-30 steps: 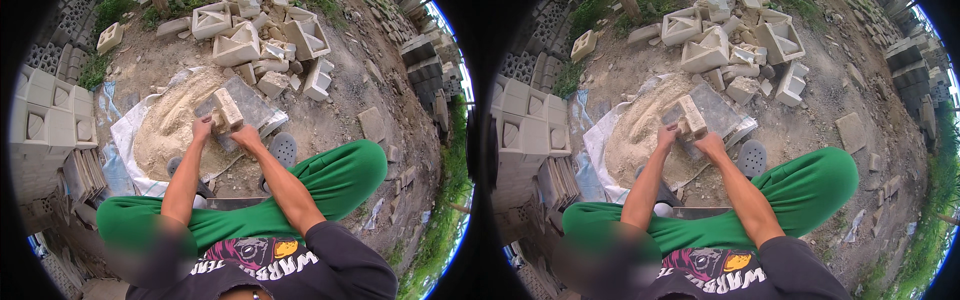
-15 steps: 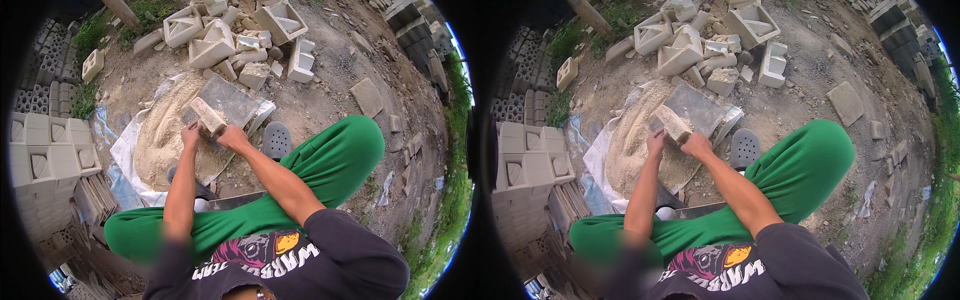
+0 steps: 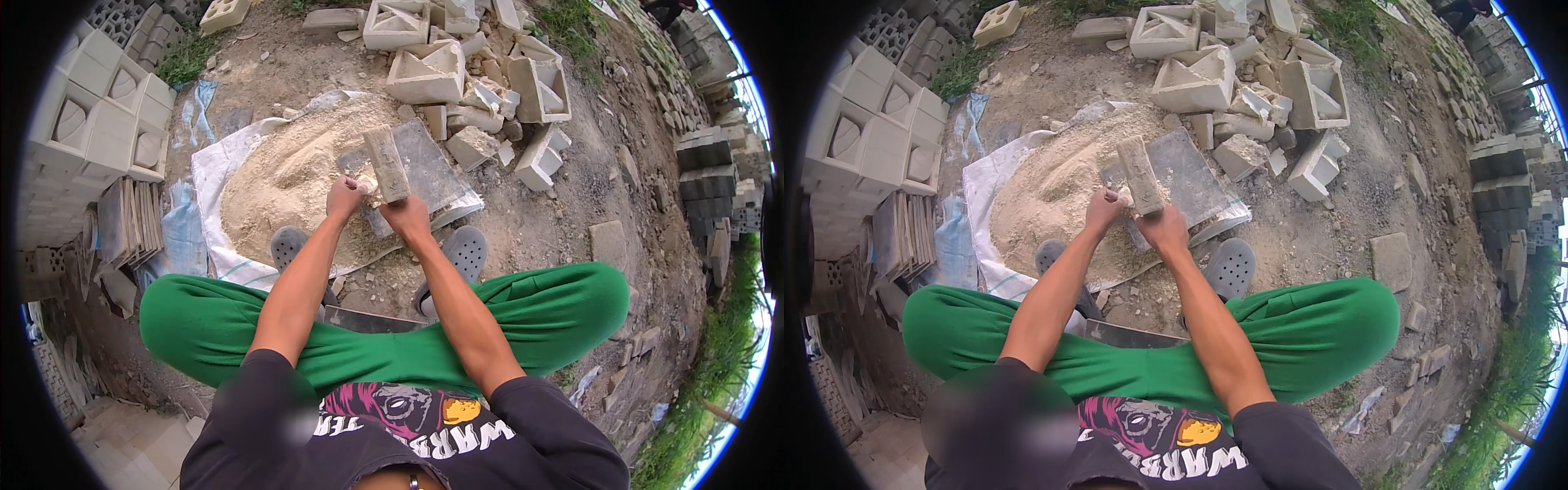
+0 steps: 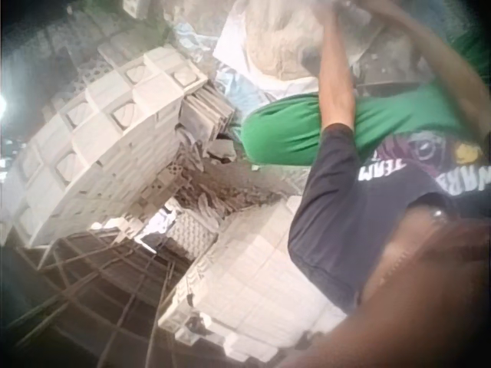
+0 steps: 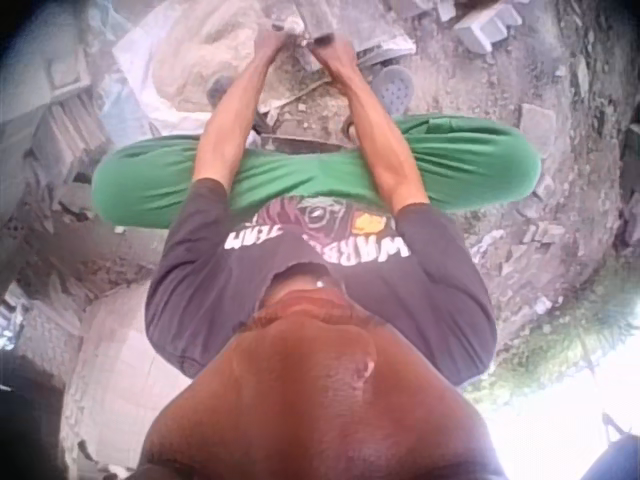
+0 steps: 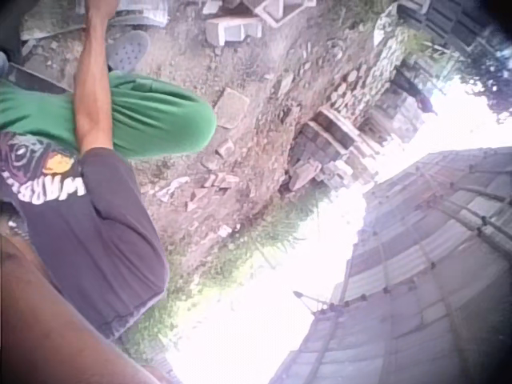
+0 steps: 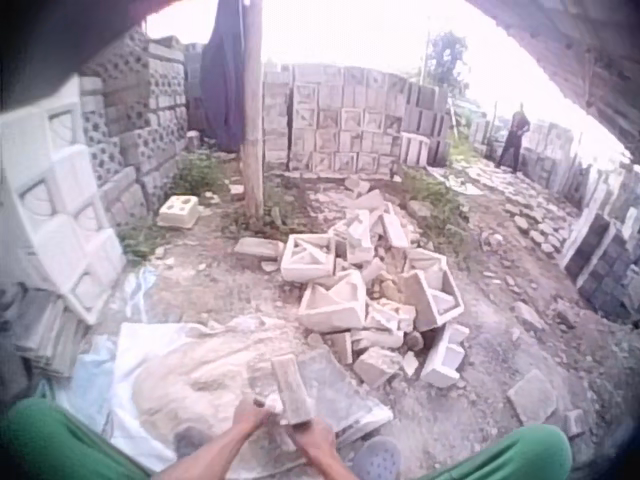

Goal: The person sits on the ground and repeatedly strikes a small stone with a hammer to break it into smaller pieces. The person handles the stone fragments by hand, picking them up and placing them aside.

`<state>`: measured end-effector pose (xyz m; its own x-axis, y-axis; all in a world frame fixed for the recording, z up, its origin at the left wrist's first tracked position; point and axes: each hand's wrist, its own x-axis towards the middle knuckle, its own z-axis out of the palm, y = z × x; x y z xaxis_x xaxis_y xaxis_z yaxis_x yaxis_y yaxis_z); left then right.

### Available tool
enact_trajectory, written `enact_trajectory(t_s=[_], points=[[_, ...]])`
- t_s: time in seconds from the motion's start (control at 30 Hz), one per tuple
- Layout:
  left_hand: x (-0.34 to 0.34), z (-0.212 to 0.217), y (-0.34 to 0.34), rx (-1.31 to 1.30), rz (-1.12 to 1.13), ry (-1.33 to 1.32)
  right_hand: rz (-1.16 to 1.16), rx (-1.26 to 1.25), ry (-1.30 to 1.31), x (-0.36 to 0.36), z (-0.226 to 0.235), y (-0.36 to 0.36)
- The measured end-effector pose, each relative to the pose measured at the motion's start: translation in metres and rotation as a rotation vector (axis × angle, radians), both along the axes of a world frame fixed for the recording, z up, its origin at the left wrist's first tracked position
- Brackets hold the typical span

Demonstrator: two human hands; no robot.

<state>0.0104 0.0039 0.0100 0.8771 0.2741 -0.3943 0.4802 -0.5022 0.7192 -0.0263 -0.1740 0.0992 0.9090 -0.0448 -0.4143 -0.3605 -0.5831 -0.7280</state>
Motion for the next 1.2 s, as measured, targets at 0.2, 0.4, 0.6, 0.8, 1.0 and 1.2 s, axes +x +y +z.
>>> enact_trajectory(t_s=[0.2,0.4,0.6,0.8,1.0,1.2], points=[[-0.007,0.019,0.003,0.037,0.025,0.123,-0.074,0.053,0.178,0.010,0.008,-0.018],[-0.008,0.014,0.001,0.009,0.062,0.063,-0.023,0.009,-0.202,0.020,0.039,-0.004],[0.001,0.012,0.002,-0.062,-0.006,0.137,0.155,-0.212,0.090,-0.010,-0.024,-0.009],[0.005,0.001,0.004,0.002,-0.051,0.061,0.020,-0.112,-0.017,0.007,0.006,-0.004],[-0.002,-0.004,0.005,-0.033,0.039,0.093,0.018,-0.052,-0.336,0.015,0.036,0.010],[0.004,0.006,-0.001,-0.103,0.040,0.115,0.000,-0.116,0.153,-0.012,-0.047,-0.015]])
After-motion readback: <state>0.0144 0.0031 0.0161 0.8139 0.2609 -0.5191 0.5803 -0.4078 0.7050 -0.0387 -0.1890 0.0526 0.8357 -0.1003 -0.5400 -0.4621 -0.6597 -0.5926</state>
